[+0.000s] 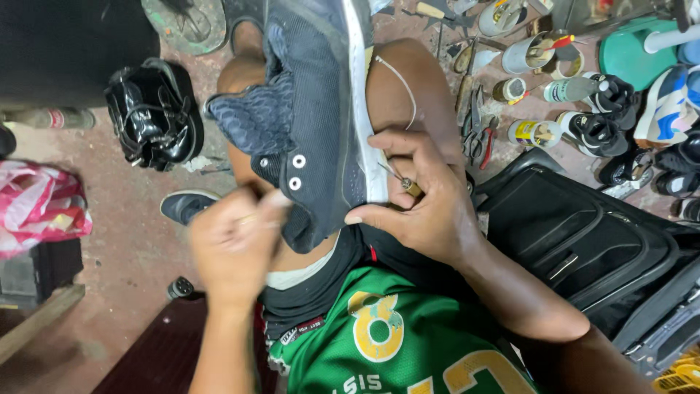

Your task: The person sits on the floor and sews the sole of a black sneaker using a needle and thread. They repeatedly push the needle through the sole and pull the thread tight, occasionally inspecting the shoe's condition.

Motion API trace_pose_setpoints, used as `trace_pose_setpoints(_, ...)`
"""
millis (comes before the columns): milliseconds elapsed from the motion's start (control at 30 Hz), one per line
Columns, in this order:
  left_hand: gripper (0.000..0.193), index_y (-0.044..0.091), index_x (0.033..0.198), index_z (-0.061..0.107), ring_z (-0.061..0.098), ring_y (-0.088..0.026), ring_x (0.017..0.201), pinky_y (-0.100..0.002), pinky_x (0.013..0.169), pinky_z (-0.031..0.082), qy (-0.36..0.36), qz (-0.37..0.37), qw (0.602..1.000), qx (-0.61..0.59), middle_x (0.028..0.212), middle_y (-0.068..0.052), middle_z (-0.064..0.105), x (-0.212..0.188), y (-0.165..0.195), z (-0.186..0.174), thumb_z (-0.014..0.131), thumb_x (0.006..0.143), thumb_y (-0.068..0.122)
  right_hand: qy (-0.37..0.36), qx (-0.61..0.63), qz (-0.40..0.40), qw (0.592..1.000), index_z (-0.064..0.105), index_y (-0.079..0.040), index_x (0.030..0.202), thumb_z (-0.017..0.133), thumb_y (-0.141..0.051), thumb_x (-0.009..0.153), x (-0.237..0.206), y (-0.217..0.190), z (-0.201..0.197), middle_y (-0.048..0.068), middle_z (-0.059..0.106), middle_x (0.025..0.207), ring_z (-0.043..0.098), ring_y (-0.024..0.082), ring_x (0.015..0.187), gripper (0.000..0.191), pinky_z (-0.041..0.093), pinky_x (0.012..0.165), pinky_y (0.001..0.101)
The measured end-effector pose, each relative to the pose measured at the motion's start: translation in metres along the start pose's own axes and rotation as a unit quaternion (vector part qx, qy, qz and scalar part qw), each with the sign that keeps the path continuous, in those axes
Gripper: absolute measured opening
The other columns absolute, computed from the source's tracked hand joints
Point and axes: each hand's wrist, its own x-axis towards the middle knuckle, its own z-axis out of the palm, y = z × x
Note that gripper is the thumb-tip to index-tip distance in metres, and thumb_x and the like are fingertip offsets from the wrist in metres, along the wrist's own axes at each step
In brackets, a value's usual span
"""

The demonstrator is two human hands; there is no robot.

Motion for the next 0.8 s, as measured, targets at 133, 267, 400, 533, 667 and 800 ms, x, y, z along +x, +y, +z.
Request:
trace_pose_setpoints(133, 0.052, 0.013, 0.073, 0.034, 0.03, -0.004, 0.06, -0.024, 0.057, 0.025, 0.195, -0.028, 0.976, -0.089, 0.066, 0.008, 0.037, -0.001, -0.034, -0.044, 0.076, 0.103, 0.007, -0.003, 0.051, 0.039, 0.998, 0.047, 0.0, 0.133, 0.092, -0.001, 0.075, 0.001, 0.0, -0.005, -0.007, 0.054, 0.089, 0.038, 0.001, 0.068, 0.074, 0.034, 0.06, 0.0177)
trace_pose_setpoints(267, 0.033, 0.007, 0.083, 0.048, 0.04, -0.008, 0.072, -0.025, 0.063, 0.034, 0.244, -0.018, 0.966, 0.083, 0.083, 0.002, 0.049, 0.004, -0.017, -0.06, 0.074, 0.103, 0.011, -0.007, 0.025, 0.016, 1.0, 0.047, 0.001, 0.138, 0.093, -0.001, 0.078, 0.002, 0.0, -0.003, -0.005, 0.048, 0.077, 0.036, 0.001, 0.067, 0.076, 0.034, 0.063, 0.0171)
trace_pose_setpoints(400, 0.006, 0.0, 0.11, 0.064, 0.064, -0.025, 0.101, -0.038, 0.088, 0.051, 0.098, 0.162, 0.965, 0.18, 0.118, -0.013, 0.068, -0.005, 0.047, -0.026, 0.065, 0.105, 0.003, -0.008, 0.017, 0.02, 1.0, 0.047, 0.001, 0.14, 0.093, -0.001, 0.079, 0.0, -0.002, 0.001, -0.003, 0.049, 0.078, 0.04, 0.001, 0.069, 0.077, 0.038, 0.066, 0.0173)
trace_pose_setpoints(533, 0.022, 0.0, 0.107, 0.069, 0.067, -0.04, 0.095, -0.048, 0.082, 0.053, -0.138, 0.16, 0.964, 0.158, 0.108, -0.022, 0.069, 0.026, 0.072, -0.002, 0.064, 0.085, 0.001, -0.012, 0.011, 0.014, 1.0, 0.049, 0.002, 0.134, 0.093, -0.001, 0.077, 0.0, -0.005, 0.0, -0.003, 0.06, 0.087, 0.04, 0.001, 0.067, 0.072, 0.04, 0.064, 0.0169)
trace_pose_setpoints(667, 0.014, 0.004, 0.09, 0.073, 0.067, -0.038, 0.078, -0.044, 0.069, 0.051, -0.159, 0.141, 0.964, 0.162, 0.089, -0.018, 0.07, 0.035, 0.06, 0.011, 0.065, 0.079, 0.002, -0.009, -0.009, 0.019, 1.0, 0.049, 0.001, 0.134, 0.093, -0.002, 0.075, 0.001, -0.008, -0.005, -0.004, 0.06, 0.08, 0.039, 0.0, 0.065, 0.073, 0.039, 0.063, 0.0164)
trace_pose_setpoints(800, 0.002, -0.001, 0.075, 0.059, 0.054, -0.027, 0.056, -0.035, 0.06, 0.046, -0.088, 0.07, 0.988, 0.108, 0.064, -0.012, 0.052, 0.029, 0.046, 0.025, 0.061, 0.077, -0.001, -0.012, 0.042, 0.045, 0.998, 0.05, 0.0, 0.137, 0.093, 0.0, 0.078, 0.0, -0.01, -0.006, -0.004, 0.05, 0.076, 0.037, 0.001, 0.068, 0.073, 0.034, 0.064, 0.0175)
